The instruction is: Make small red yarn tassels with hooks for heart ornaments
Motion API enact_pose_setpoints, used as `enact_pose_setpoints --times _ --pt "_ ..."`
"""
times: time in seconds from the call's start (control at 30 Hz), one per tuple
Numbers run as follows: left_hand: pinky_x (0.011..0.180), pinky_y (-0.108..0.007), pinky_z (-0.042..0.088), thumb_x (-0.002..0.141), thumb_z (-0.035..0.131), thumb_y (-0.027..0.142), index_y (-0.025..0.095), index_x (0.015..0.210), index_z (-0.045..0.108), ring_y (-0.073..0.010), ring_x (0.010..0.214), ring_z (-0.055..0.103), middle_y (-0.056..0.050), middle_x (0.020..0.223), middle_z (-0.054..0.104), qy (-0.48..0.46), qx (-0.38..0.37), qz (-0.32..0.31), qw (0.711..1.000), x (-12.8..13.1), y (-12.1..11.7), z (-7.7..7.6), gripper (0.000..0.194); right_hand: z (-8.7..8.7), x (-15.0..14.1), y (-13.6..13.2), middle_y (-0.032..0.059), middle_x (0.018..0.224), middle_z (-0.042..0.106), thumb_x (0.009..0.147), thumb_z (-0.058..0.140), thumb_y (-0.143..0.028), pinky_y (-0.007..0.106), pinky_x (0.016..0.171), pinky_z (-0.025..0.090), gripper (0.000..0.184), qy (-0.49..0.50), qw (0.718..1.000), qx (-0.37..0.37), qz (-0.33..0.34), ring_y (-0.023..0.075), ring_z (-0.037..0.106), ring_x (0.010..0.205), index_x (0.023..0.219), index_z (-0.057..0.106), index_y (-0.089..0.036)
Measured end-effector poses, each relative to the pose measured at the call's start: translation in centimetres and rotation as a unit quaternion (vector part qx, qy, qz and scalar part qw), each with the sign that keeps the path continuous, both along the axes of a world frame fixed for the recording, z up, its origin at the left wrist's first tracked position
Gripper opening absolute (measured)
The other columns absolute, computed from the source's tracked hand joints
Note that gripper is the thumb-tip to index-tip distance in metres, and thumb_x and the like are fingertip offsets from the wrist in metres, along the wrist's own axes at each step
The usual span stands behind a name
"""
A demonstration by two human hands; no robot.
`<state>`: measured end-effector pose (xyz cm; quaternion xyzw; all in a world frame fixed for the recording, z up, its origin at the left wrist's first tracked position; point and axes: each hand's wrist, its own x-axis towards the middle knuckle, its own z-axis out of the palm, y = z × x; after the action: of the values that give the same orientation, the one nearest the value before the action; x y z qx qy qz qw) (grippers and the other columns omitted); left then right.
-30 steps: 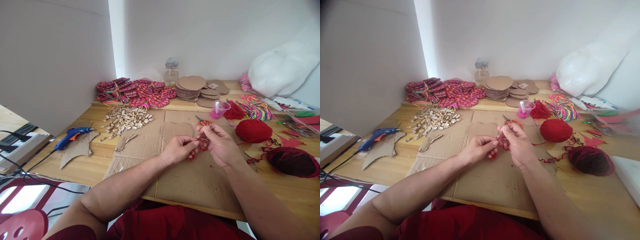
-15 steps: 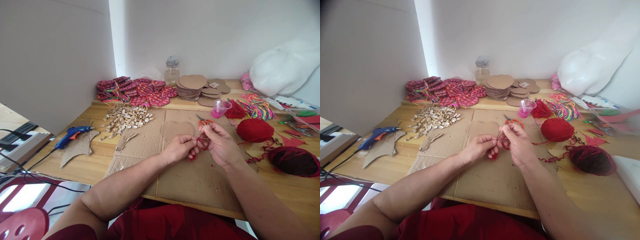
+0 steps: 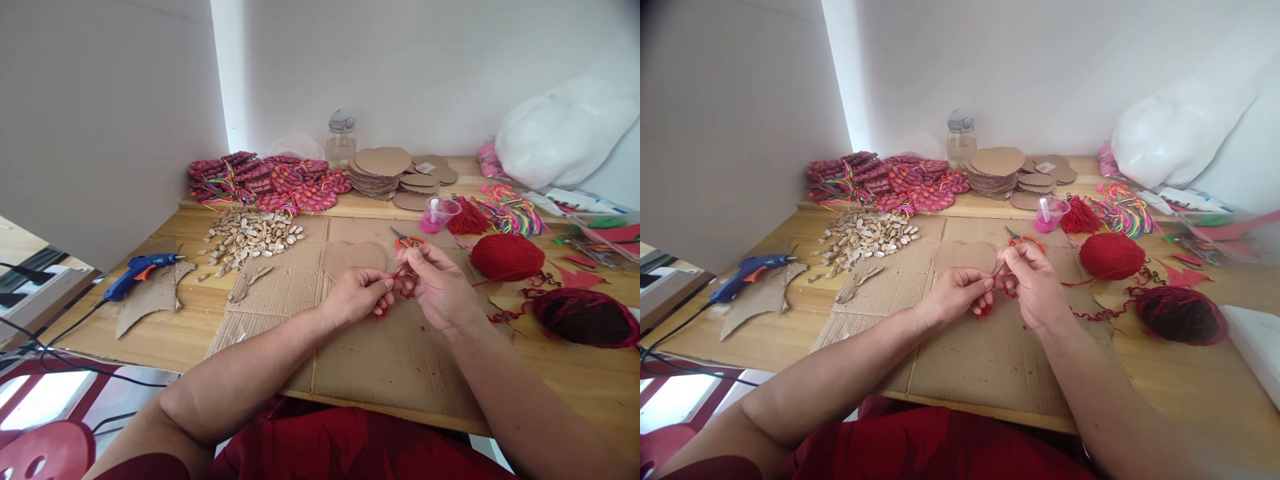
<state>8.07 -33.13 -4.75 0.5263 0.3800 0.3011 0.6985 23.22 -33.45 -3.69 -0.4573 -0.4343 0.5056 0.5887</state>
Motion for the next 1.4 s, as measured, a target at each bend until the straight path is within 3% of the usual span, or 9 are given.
enact_pose_setpoints --times 0.13,0.3,0.63,0.9,1.07,1.17,1.3,1.4 --pt "0.051 -0.02 0.039 0.091 0.05 0.034 0.011 0.092 0.065 -0.0063 0.051 0.048 0.001 0.066 0.056 0.037 0.077 -0.01 0.996 -0.2 0.1 -0.6 0.027 -0.3 0.0 0.2 0.0004 0.089 0.064 0.068 0.081 -0.045 0.021 0.044 0.036 0.027 0.036 0.999 -0.019 -0.005 0.0085 0.049 0.059 0.071 0.066 -0.023" --pt "0.053 -0.021 0.035 0.09 0.05 0.04 0.013 0.089 0.066 -0.0068 0.055 0.045 0.001 0.068 0.055 0.069 0.123 -0.009 0.99 -0.4 0.1 -0.8 0.031 -0.5 0.1 0.4 -0.0003 0.087 0.064 0.064 0.084 -0.044 0.018 0.043 0.036 0.028 0.061 0.998 -0.033 -0.003 0.0069 0.049 0.058 0.07 0.068 -0.022" --pt "0.051 -0.021 0.029 0.086 0.05 0.035 0.014 0.081 0.061 -0.0064 0.051 0.039 0.003 0.062 0.049 0.021 0.047 -0.002 0.999 -0.1 0.0 0.0 0.024 -0.6 0.0 0.3 0.0001 0.082 0.063 0.058 0.087 -0.046 0.017 0.043 0.036 0.033 0.068 0.996 -0.049 -0.011 0.0074 0.05 0.059 0.071 0.069 -0.022" --pt "0.048 -0.021 0.028 0.084 0.052 0.032 0.014 0.078 0.061 -0.0059 0.049 0.038 0.002 0.061 0.049 -0.008 0.022 0.009 1.0 -0.1 0.1 -0.1 0.021 -0.6 0.0 0.1 -0.0003 0.088 0.061 0.066 0.083 -0.046 0.019 0.045 0.036 0.031 0.072 0.996 -0.047 0.012 0.0083 0.052 0.062 0.074 0.067 -0.021" --pt "0.049 -0.019 0.036 0.084 0.056 0.034 0.014 0.077 0.058 -0.0064 0.051 0.045 0.001 0.062 0.052 -0.103 -0.025 0.045 0.993 0.0 0.5 -0.4 0.021 -0.4 0.0 0.0 0.0017 0.096 0.063 0.08 0.071 -0.049 0.021 0.05 0.039 0.027 0.063 0.994 -0.044 0.082 0.0117 0.056 0.07 0.086 0.067 -0.024" --pt "0.055 -0.02 0.045 0.085 0.059 0.035 0.014 0.079 0.057 -0.007 0.057 0.052 -0.001 0.074 0.058 -0.171 -0.042 0.072 0.982 0.0 0.8 -0.5 0.021 -0.6 0.0 -0.1 0.0054 0.101 0.065 0.089 0.057 -0.055 0.025 0.055 0.042 0.036 0.02 0.989 -0.051 0.135 0.0144 0.057 0.074 0.103 0.068 -0.024" --pt "0.064 -0.023 0.052 0.085 0.059 0.031 0.014 0.082 0.058 -0.0085 0.064 0.058 -0.002 0.08 0.059 -0.204 -0.061 0.111 0.971 -0.3 1.1 -0.3 0.017 -1.1 0.0 -0.3 0.0067 0.11 0.066 0.085 0.064 -0.048 0.027 0.061 0.043 0.038 -0.054 0.987 -0.052 0.14 0.0148 0.056 0.078 0.114 0.069 -0.025" --pt "0.065 -0.024 0.053 0.086 0.06 0.031 0.014 0.083 0.058 -0.01 0.067 0.06 -0.002 0.079 0.059 -0.206 -0.064 0.106 0.971 -0.4 1.1 -0.2 0.018 -1.6 0.0 -0.3 0.0061 0.118 0.066 0.082 0.07 -0.043 0.029 0.063 0.045 0.039 -0.084 0.986 -0.055 0.136 0.0135 0.056 0.075 0.118 0.07 -0.028"
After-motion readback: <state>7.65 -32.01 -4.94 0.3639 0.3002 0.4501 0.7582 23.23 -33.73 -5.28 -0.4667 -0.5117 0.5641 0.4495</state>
